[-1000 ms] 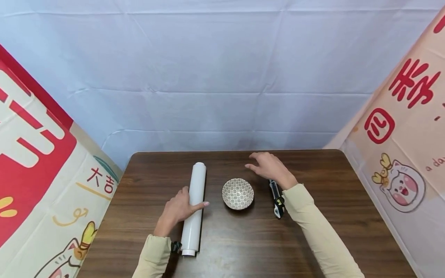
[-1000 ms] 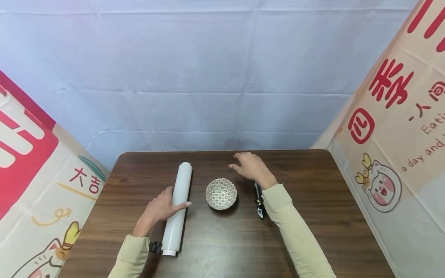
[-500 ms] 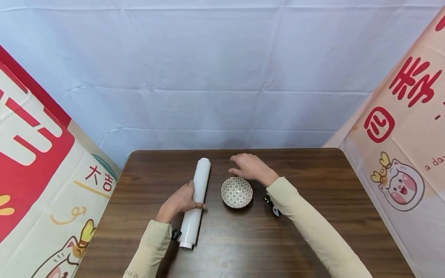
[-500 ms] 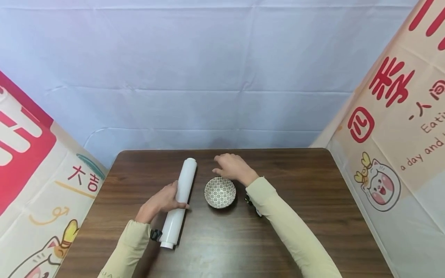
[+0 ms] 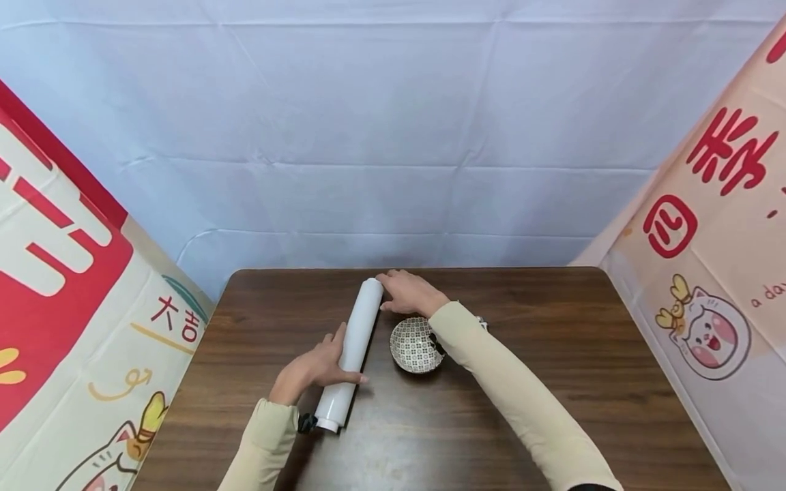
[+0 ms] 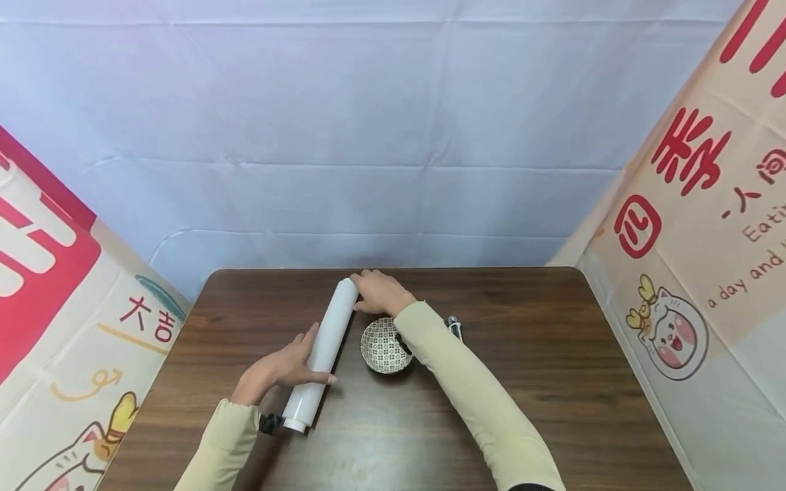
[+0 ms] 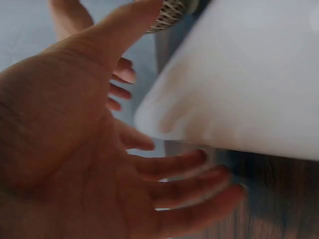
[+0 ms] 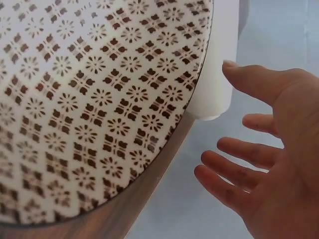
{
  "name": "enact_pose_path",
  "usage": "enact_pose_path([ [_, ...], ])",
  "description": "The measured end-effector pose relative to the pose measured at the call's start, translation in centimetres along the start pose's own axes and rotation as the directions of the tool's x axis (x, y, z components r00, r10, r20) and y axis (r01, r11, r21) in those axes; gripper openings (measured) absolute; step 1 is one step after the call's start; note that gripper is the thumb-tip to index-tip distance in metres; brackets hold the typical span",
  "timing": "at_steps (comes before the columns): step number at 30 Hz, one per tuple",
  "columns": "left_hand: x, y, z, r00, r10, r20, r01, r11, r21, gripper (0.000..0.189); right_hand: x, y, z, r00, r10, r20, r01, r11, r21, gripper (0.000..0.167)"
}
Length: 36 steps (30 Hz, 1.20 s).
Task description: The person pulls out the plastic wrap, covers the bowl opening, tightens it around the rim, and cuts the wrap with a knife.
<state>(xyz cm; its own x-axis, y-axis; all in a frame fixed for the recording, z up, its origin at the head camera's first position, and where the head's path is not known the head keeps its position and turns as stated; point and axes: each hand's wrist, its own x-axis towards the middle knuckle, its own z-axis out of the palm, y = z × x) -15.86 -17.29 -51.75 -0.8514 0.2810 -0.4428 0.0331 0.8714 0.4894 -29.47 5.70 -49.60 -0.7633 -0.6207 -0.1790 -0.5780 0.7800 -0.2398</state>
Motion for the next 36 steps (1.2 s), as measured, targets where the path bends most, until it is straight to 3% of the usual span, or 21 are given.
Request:
enact_pose_path([
  [4, -2.9, 0.1, 0.5, 0.999, -0.044, -0.003, 0.044, 0.998, -0.035, 0.136, 1.2, 0.4, 0.4, 0.998, 0.049, 0.034, -0.052, 0.994, 0.092, 0.077],
  [9, -6.3, 0.0, 2.3, 0.988, -0.135, -0.072, 0.131, 0.99, -0.053, 0.13, 2.0, 1.2, 1.2, 0.991, 0.092, 0.099, -0.116, 0.954, 0.278, 0.078],
  [13, -7.6, -0.8, 4.1, 0.983, -0.114, -0.14, 0.096, 0.987, -0.128, 0.111, 2.0, 1.7, 1.9, 0.987, 0.096, 0.128, -0.137, 0.92, 0.367, 0.075],
  [16, -7.4, -1.2, 4.5, 0.985, -0.057, -0.165, 0.027, 0.984, -0.175, 0.091, 2.0, 2.1, 2.2, 0.987, 0.112, 0.111, -0.149, 0.897, 0.416, 0.072],
  [20, -6.6, -1.3, 3.8, 0.989, -0.002, -0.146, -0.023, 0.986, -0.166, 0.07, 1.5, 2.7, 2.1, 0.986, 0.147, 0.082, -0.168, 0.885, 0.434, 0.07],
  [22, -6.0, -1.5, 3.3, 0.99, 0.009, -0.139, -0.029, 0.989, -0.143, 0.073, 1.0, 3.2, 1.8, 0.983, 0.169, 0.073, -0.184, 0.882, 0.434, 0.07],
  [25, -5.0, -2.0, 2.6, 0.989, -0.006, -0.149, -0.013, 0.992, -0.129, 0.092, 0.0, 4.4, 1.8, 0.977, 0.204, 0.057, -0.208, 0.868, 0.452, 0.071],
  [28, -3.9, -3.0, 1.9, 0.981, -0.008, -0.196, -0.015, 0.993, -0.117, 0.102, -1.3, 6.1, 2.0, 0.972, 0.228, 0.046, -0.221, 0.842, 0.492, 0.072],
  [30, -3.1, -3.6, 1.5, 0.968, -0.004, -0.25, -0.027, 0.992, -0.123, 0.099, -2.2, 7.4, 2.2, 0.969, 0.246, 0.031, -0.226, 0.825, 0.518, 0.069],
  [33, -1.9, -4.4, 1.2, 0.937, 0.001, -0.351, -0.051, 0.99, -0.133, 0.089, -3.9, 9.2, 2.6, 0.957, 0.291, 0.002, -0.242, 0.792, 0.56, 0.06],
  [36, -1.4, -5.0, 1.2, 0.905, -0.05, -0.422, -0.031, 0.983, -0.183, 0.086, -5.7, 10.5, 3.1, 0.947, 0.32, 0.019, -0.258, 0.726, 0.638, 0.053],
])
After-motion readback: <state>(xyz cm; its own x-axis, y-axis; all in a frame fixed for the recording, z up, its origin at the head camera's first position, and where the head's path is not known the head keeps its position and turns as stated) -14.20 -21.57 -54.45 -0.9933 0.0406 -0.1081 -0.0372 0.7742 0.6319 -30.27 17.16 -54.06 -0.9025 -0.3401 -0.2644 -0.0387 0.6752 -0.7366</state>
